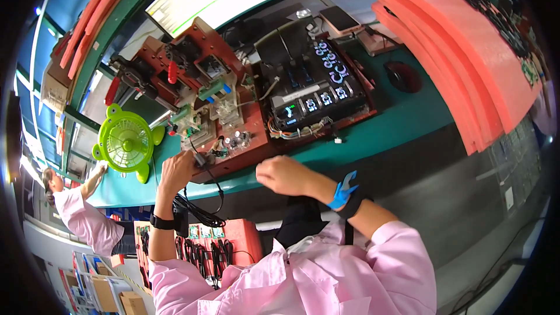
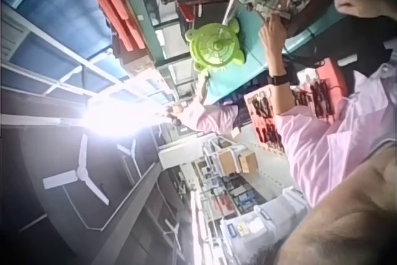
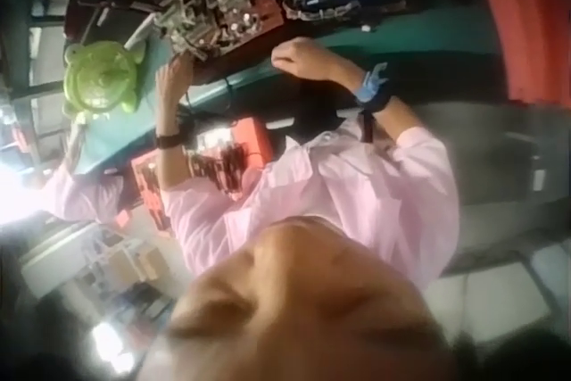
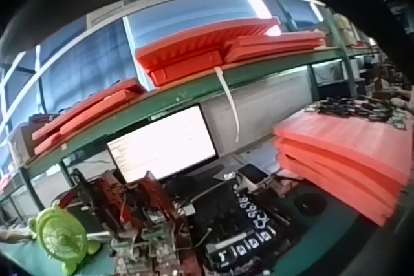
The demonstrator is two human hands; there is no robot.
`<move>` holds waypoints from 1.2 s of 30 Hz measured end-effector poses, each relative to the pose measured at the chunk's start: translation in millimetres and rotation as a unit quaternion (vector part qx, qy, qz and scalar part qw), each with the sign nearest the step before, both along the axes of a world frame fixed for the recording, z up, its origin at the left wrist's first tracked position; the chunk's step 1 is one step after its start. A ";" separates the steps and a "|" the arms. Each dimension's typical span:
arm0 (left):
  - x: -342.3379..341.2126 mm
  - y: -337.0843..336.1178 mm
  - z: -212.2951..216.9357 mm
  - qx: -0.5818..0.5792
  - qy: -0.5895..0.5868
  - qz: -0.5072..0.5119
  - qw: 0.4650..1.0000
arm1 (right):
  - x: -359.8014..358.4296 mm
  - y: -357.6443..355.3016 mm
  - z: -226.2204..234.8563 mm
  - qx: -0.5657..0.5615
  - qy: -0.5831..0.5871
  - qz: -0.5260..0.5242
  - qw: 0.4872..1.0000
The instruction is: The person connects a cable to a circuit board, places it into a testing fixture, and secures it with a lever. They then press buttons and move levers on a control panel while using a mouse to complete the test before removing the board.
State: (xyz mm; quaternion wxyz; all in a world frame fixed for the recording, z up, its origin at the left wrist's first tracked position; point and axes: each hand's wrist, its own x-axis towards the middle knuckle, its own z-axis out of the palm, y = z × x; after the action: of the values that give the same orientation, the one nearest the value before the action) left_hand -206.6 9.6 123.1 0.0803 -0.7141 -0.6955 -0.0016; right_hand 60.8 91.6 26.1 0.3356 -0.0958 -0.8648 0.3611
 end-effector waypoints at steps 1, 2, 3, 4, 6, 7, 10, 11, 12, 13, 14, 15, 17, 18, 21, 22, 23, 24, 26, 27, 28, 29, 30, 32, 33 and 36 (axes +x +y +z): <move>-0.3 -0.7 -3.6 -0.006 -0.004 -0.002 1.000 | 7.8 4.0 11.5 -0.001 -0.010 -0.025 1.000; -0.6 -1.9 -6.5 -0.005 0.026 0.032 0.999 | 15.3 8.9 25.4 -0.001 -0.020 -0.049 0.999; -0.7 -2.1 -7.5 -0.004 0.056 0.066 0.996 | 22.2 15.8 38.5 0.055 -0.036 -0.091 0.994; 0.2 -4.4 -8.4 -0.001 0.086 0.101 0.991 | 28.0 23.2 49.6 0.112 -0.052 -0.131 0.984; 1.2 -15.9 -8.5 0.029 0.055 0.111 0.992 | 32.2 39.1 63.9 0.136 -0.092 -0.204 0.965; 2.7 -20.2 -6.3 0.065 0.028 0.117 0.991 | 33.9 46.3 66.9 0.138 -0.095 -0.206 0.964; 40.9 -34.3 4.8 0.182 -0.062 0.128 0.973 | 40.8 68.5 64.4 0.227 -0.103 -0.300 0.921; 58.0 -47.7 9.2 0.166 -0.113 0.154 0.967 | 42.1 72.9 62.9 0.230 -0.116 -0.312 0.914; 72.9 -57.4 6.4 0.149 -0.164 0.177 0.959 | 45.3 77.8 61.2 0.233 -0.130 -0.326 0.907; 83.8 -73.8 -2.9 0.190 -0.226 0.104 0.950 | 42.9 79.1 62.6 0.236 -0.136 -0.328 0.905; 92.9 -79.9 -17.9 0.227 -0.291 0.025 0.929 | 44.2 82.4 63.0 0.235 -0.136 -0.325 0.906; 103.8 -75.0 -30.3 0.205 -0.308 -0.020 0.929 | 49.5 87.0 64.8 0.231 -0.166 -0.316 0.905; 115.4 -57.1 -62.7 0.171 -0.330 -0.078 0.925 | 61.3 93.2 69.3 0.220 -0.231 -0.301 0.899; 119.8 -45.8 -78.2 0.161 -0.333 -0.088 0.925 | 66.5 95.0 74.1 0.219 -0.236 -0.302 0.897; 132.8 -10.8 -99.4 0.179 -0.337 -0.107 0.918 | 75.0 100.1 89.6 0.180 -0.370 -0.209 0.887; 134.9 0.6 -110.4 0.203 -0.339 -0.102 0.913 | 76.5 100.2 87.8 0.181 -0.374 -0.214 0.884; 136.6 10.0 -119.4 0.229 -0.340 -0.096 0.907 | 76.4 99.9 83.5 0.178 -0.335 -0.220 0.899; 138.8 15.4 -123.8 0.254 -0.341 -0.089 0.901 | 76.0 99.1 78.9 0.176 -0.294 -0.225 0.912; 139.9 15.5 -125.4 0.256 -0.355 -0.088 0.895 | 77.3 94.8 78.5 0.179 -0.252 -0.226 0.924; 136.9 15.1 -125.2 0.259 -0.364 -0.082 0.891 | 78.2 94.8 79.7 0.176 -0.262 -0.210 0.925; 134.1 14.2 -124.6 0.263 -0.371 -0.075 0.887 | 79.0 94.9 81.0 0.174 -0.271 -0.192 0.927; 134.0 12.7 -124.3 0.275 -0.367 -0.069 0.886 | 77.3 95.4 83.0 0.173 -0.280 -0.173 0.928; 137.0 12.2 -124.3 0.274 -0.379 -0.080 0.880 | 73.8 96.7 86.3 0.187 -0.275 -0.164 0.929; 138.4 13.0 -124.2 0.284 -0.389 -0.084 0.872 | 68.3 97.5 91.2 0.235 -0.241 -0.227 0.914; 138.7 14.0 -125.0 0.289 -0.373 -0.084 0.878 | 67.5 99.8 93.1 0.256 -0.223 -0.259 0.904; 141.2 13.0 -127.2 0.297 -0.343 -0.088 0.887 | 73.2 107.9 96.2 0.221 -0.328 -0.208 0.895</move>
State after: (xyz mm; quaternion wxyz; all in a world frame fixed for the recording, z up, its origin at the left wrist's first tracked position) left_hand -65.4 22.6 -4.0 0.0443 -0.6704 -0.5809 -0.4595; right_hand 134.0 199.5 122.3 0.1133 -0.3095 -0.9436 0.0312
